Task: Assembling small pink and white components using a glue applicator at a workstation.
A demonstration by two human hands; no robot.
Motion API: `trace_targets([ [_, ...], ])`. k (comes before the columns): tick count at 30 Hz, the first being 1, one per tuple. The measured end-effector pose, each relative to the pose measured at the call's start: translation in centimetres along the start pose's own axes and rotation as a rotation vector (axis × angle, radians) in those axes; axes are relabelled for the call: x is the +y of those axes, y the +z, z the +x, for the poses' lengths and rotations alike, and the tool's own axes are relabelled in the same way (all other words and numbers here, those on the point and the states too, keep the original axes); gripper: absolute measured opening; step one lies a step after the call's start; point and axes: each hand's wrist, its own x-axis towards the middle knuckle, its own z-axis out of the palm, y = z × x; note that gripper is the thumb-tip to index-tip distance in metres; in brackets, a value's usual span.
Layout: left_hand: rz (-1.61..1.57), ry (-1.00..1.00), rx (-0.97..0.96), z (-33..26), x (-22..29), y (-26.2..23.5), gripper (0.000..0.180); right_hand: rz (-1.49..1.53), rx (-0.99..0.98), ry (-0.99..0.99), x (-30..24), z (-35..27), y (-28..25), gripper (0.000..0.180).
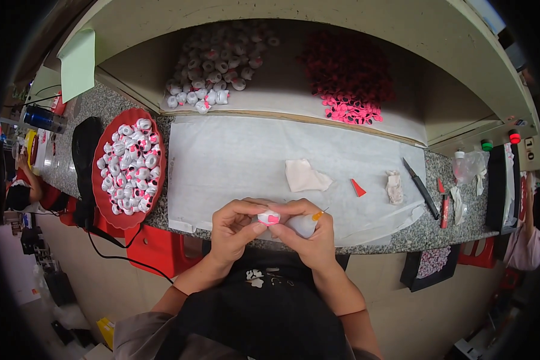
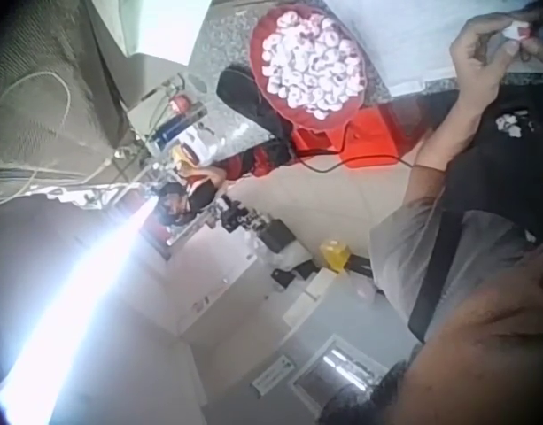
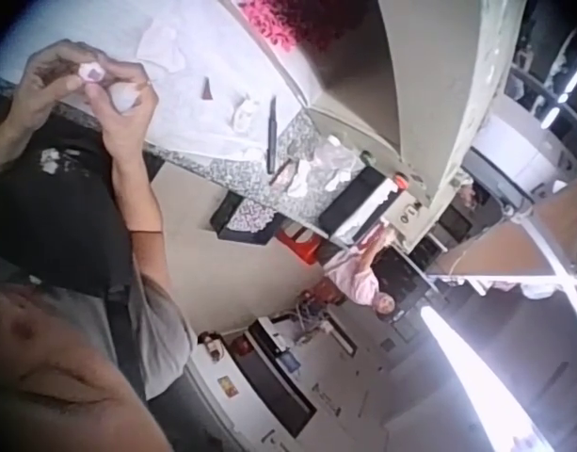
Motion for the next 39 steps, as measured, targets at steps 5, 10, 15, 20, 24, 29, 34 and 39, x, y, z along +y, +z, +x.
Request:
trace_targets([
  [5, -0.010, 0.003, 0.004, 0.0, -0.1, -0.1, 0.024, 0.015, 0.005, -0.009, 0.2, 0.1, 0.0, 0.023],
  [10, -0.014, -0.001, 0.012, -0.1, -0.1, -0.2, 0.024, 0.029, 0.006, -0.014, 0.6, 0.2, 0.1, 0.023],
  [15, -0.029, -0.068, 0.045, 0.0, 0.2, 0.1, 0.026, 0.006, 0.017, 0.019, 0.1, 0.3, 0.3, 0.025],
  [20, -0.132, -0.120, 0.104, 0.5, 0.0, -0.2, 0.026, -0.312, 0.124, -0.017, -1.9, 0.7, -1.4, 0.034],
  [24, -0.129, -0.139, 0.222, 0.6, -0.4, -0.8, 0.025, -1.216, 0.179, -0.285, -2.3, 3.0, -1.5, 0.025],
  [29, -0.110, -0.085, 0.242, 0.7, -0.1, -0.5, 0.025, -1.003, 0.123, -0.216, -1.3, 3.5, -2.5, 0.020],
  [34, 0.025, -0.011, 0.258, 0.2, -0.4, 0.1, 0.025, -0.299, 0.075, -0.061, 0.3, 2.3, 1.3, 0.020],
  [39, 0.014, 0.006, 0.211, -0.1, -0.1, -0.4, 0.025, -0.250, 0.081, -0.026, 0.0, 1.9, 0.8, 0.015],
])
